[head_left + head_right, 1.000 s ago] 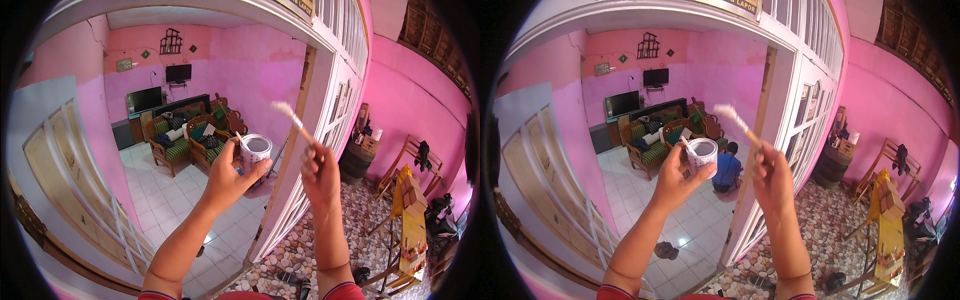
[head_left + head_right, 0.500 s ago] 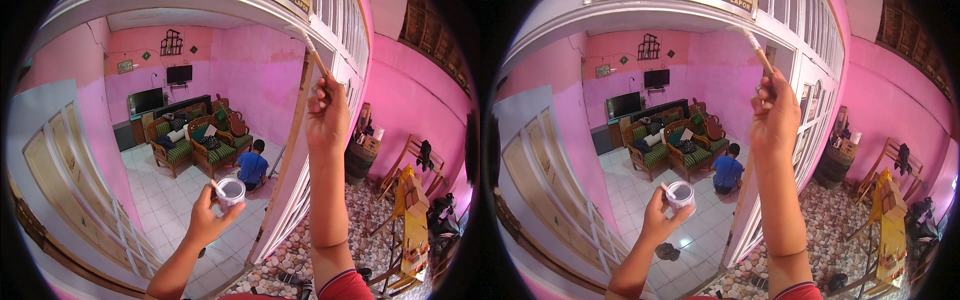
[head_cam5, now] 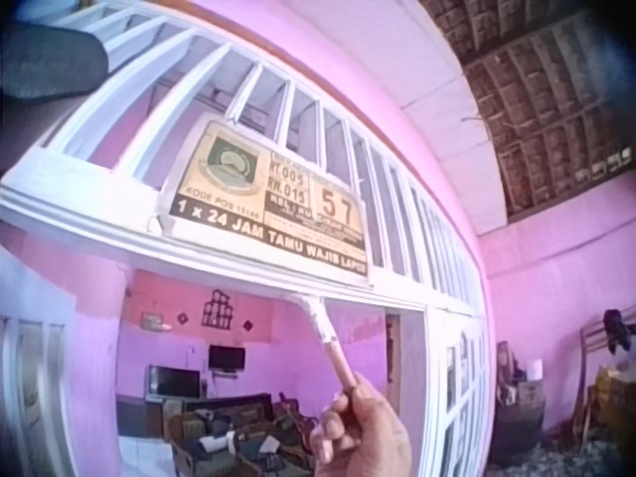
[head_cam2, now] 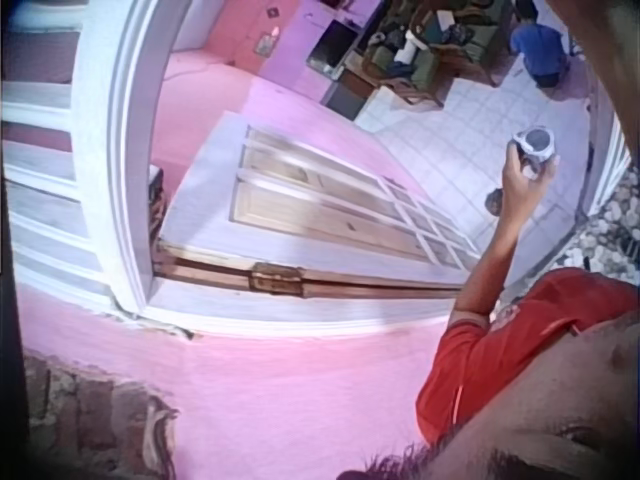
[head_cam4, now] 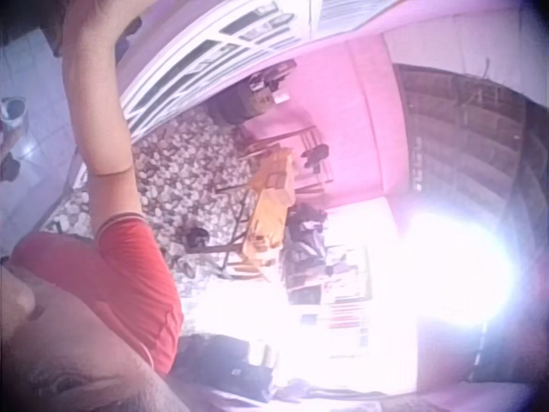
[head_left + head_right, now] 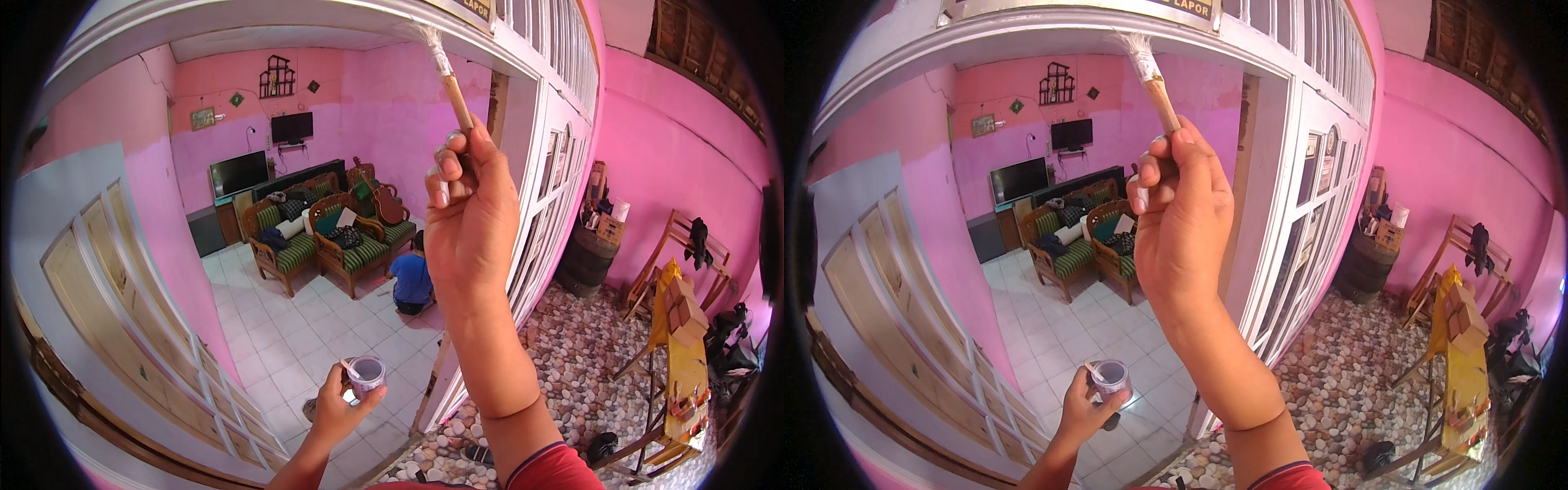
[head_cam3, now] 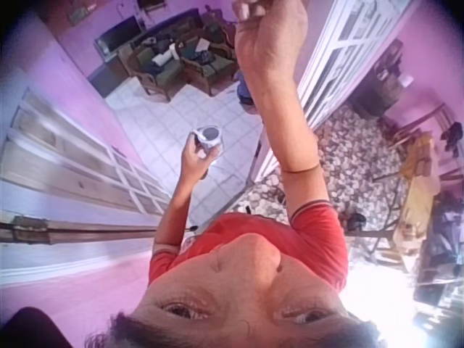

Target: The person paints a door frame and the surrounding wooden structures using a brush and a small container of white paint.

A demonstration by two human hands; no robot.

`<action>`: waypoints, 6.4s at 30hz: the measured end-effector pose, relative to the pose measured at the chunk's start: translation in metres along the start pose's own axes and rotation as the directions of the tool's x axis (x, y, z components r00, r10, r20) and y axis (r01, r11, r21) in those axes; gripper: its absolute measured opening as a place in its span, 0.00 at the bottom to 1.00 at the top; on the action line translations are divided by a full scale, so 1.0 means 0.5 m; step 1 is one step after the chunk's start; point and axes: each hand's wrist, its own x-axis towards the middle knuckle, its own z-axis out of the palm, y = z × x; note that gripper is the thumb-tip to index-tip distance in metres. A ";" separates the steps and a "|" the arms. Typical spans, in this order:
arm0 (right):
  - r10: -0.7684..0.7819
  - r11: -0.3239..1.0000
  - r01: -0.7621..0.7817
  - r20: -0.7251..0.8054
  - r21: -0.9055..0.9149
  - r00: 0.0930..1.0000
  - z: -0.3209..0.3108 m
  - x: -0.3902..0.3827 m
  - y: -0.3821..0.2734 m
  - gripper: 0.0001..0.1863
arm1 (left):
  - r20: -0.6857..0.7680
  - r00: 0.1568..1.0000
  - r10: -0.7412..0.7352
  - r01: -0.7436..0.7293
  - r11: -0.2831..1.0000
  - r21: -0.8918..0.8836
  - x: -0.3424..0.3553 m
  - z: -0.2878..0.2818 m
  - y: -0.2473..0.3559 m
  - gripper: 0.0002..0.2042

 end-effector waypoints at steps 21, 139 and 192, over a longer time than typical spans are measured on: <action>0.052 0.999 -0.052 0.029 0.002 0.998 0.000 -0.014 0.001 0.14 | 0.012 0.994 -0.112 0.113 0.993 -0.020 -0.069 -0.015 -0.057 0.25; 0.185 -0.842 0.465 0.664 -0.273 0.724 -0.165 0.207 -0.231 0.13 | 0.161 0.939 -0.305 0.334 0.919 -0.209 -0.154 -0.062 -0.154 0.28; 0.736 -0.499 0.270 -0.239 -0.823 0.634 -0.462 -0.262 -0.161 0.10 | 0.747 0.658 0.097 0.078 0.977 -0.196 0.160 0.302 -0.337 0.36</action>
